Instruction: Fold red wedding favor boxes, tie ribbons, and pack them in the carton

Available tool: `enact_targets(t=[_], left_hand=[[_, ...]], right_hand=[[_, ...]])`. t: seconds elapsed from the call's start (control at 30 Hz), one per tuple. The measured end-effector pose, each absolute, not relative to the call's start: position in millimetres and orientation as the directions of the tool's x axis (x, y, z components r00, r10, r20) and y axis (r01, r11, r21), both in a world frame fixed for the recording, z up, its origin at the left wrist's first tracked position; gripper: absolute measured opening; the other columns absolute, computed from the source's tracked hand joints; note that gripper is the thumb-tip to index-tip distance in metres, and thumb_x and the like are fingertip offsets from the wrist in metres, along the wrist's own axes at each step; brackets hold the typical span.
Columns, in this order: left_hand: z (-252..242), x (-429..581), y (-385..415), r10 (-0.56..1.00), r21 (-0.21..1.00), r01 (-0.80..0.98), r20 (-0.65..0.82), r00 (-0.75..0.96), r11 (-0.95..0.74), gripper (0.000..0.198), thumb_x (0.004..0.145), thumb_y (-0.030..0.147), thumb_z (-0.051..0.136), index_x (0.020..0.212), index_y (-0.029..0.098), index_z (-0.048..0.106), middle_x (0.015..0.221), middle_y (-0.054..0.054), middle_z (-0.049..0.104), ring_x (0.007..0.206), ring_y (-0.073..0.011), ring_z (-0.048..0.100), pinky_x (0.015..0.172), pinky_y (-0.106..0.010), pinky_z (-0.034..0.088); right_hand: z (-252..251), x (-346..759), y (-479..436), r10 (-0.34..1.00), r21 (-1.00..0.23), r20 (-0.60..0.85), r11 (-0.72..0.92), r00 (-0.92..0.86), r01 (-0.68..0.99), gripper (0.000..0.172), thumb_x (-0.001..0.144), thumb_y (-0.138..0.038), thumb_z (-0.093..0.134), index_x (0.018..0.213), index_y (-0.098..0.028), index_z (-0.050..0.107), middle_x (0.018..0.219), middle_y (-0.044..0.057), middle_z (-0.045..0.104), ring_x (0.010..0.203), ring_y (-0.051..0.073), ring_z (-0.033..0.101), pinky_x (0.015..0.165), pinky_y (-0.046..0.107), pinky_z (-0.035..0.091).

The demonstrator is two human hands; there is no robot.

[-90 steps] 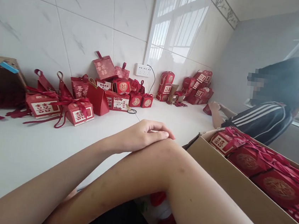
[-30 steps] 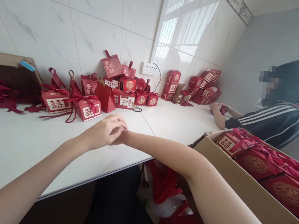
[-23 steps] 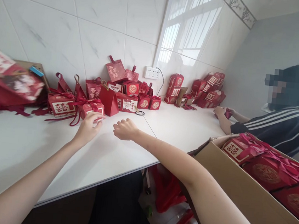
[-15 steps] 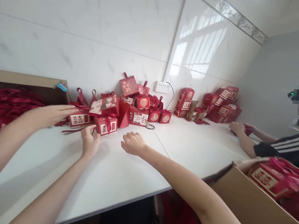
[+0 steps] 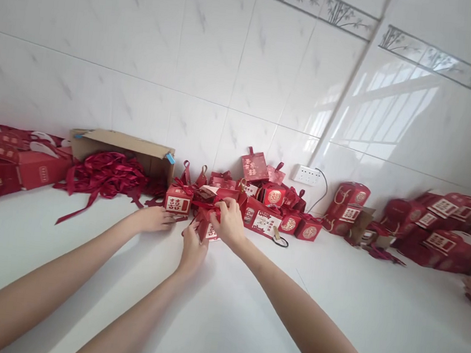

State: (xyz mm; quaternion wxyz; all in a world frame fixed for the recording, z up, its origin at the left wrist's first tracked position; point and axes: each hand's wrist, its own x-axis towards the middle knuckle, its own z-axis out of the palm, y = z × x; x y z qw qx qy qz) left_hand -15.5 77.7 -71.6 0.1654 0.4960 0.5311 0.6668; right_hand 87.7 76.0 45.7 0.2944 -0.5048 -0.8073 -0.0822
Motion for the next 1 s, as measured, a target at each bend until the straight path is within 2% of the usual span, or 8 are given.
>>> enact_targets(t=[0.17, 0.27, 0.37, 0.53, 0.67, 0.8, 0.9, 1.0], left_hand=[[-77.7, -11.5, 77.3, 0.739, 0.85, 0.365, 0.516, -0.434, -0.379, 0.036, 0.074, 0.018, 0.059, 0.109, 0.023, 0.053, 0.112, -0.012, 0.056, 0.114, -0.03, 0.053, 0.083, -0.044, 0.052], [-75.0, -22.8, 77.3, 0.726, 0.817, 0.409, 0.561, -0.398, -0.407, 0.031, 0.085, 0.029, 0.059, 0.113, 0.018, 0.055, 0.115, -0.01, 0.057, 0.107, -0.024, 0.057, 0.085, -0.041, 0.052], [-65.9, -47.0, 76.7, 0.699, 0.78, 0.447, 0.608, -0.377, -0.438, 0.029, 0.09, 0.035, 0.055, 0.114, 0.019, 0.057, 0.118, -0.008, 0.058, 0.102, -0.0201, 0.059, 0.085, -0.04, 0.053], [-52.0, -54.9, 66.3, 0.637, 0.749, 0.476, 0.653, -0.409, -0.462, 0.034, 0.092, 0.037, 0.05, 0.119, 0.017, 0.055, 0.119, -0.01, 0.057, 0.1, -0.0189, 0.059, 0.085, -0.039, 0.054], [-41.2, -21.2, 47.0, 0.564, 0.707, 0.476, 0.706, -0.429, -0.523, 0.026, 0.086, 0.022, 0.054, 0.112, 0.02, 0.053, 0.123, -0.01, 0.053, 0.116, -0.0237, 0.051, 0.098, -0.045, 0.045], [-25.3, -1.6, 24.8, 0.571, 0.673, 0.342, 0.738, -0.359, -0.656, 0.023, 0.084, 0.017, 0.044, 0.106, 0.021, 0.049, 0.113, -0.01, 0.054, 0.113, -0.0218, 0.052, 0.098, -0.042, 0.044], [-17.4, 5.1, 11.9, 0.816, 0.836, 0.123, 0.548, -0.181, -0.534, 0.023, 0.088, 0.028, 0.043, 0.11, 0.022, 0.044, 0.111, -0.009, 0.056, 0.096, -0.0185, 0.06, 0.087, -0.038, 0.05], [-12.7, 12.6, 5.2, 0.93, 0.928, 0.049, 0.367, 0.026, -0.368, 0.051, 0.079, 0.041, 0.058, 0.122, 0.022, 0.04, 0.125, -0.013, 0.052, 0.107, -0.0228, 0.059, 0.087, -0.038, 0.05]], right_hand=[[68.9, 51.6, 112.7, 0.747, -0.163, 0.514, 0.567, -0.421, 0.808, 0.025, 0.088, -0.014, 0.046, 0.095, -0.015, 0.07, 0.147, 0.012, 0.038, 0.139, 0.03, 0.027, 0.11, 0.049, 0.03], [74.6, 43.5, 131.3, 0.755, -0.21, 0.503, 0.578, -0.42, 0.788, 0.031, 0.08, -0.003, 0.049, 0.1, -0.014, 0.07, 0.13, 0.016, 0.056, 0.128, 0.032, 0.044, 0.108, 0.054, 0.032], [86.8, 53.2, 136.9, 0.73, -0.268, 0.567, 0.601, -0.381, 0.753, 0.042, 0.078, 0.003, 0.041, 0.103, -0.015, 0.07, 0.116, 0.012, 0.063, 0.108, 0.023, 0.06, 0.101, 0.041, 0.043], [112.6, 107.7, 102.9, 0.629, -0.393, 0.772, 0.588, -0.094, 0.707, 0.039, 0.093, -0.014, 0.03, 0.118, -0.014, 0.06, 0.127, 0.014, 0.05, 0.113, 0.019, 0.054, 0.093, 0.034, 0.049], [91.0, 160.9, 63.6, 0.515, -0.556, 0.828, 0.708, 0.221, 0.436, 0.023, 0.085, -0.034, 0.054, 0.102, -0.021, 0.063, 0.104, 0.007, 0.056, 0.098, 0.019, 0.057, 0.081, 0.033, 0.05], [34.7, 189.7, 45.8, 0.773, -0.773, 0.634, 0.633, 0.019, 0.034, 0.024, 0.074, -0.039, 0.067, 0.081, -0.022, 0.052, 0.084, 0.001, 0.059, 0.072, 0.014, 0.057, 0.061, 0.025, 0.047], [4.6, 192.1, 40.6, 0.847, -0.855, 0.515, 0.519, -0.135, 0.001, 0.031, 0.078, -0.049, 0.061, 0.074, -0.021, 0.048, 0.068, 0.0, 0.058, 0.06, 0.015, 0.057, 0.055, 0.028, 0.048], [-4.5, 189.0, 36.8, 0.866, -0.88, 0.467, 0.476, -0.18, 0.008, 0.032, 0.074, -0.051, 0.065, 0.078, -0.021, 0.054, 0.076, 0.003, 0.064, 0.074, 0.018, 0.062, 0.069, 0.033, 0.051]])
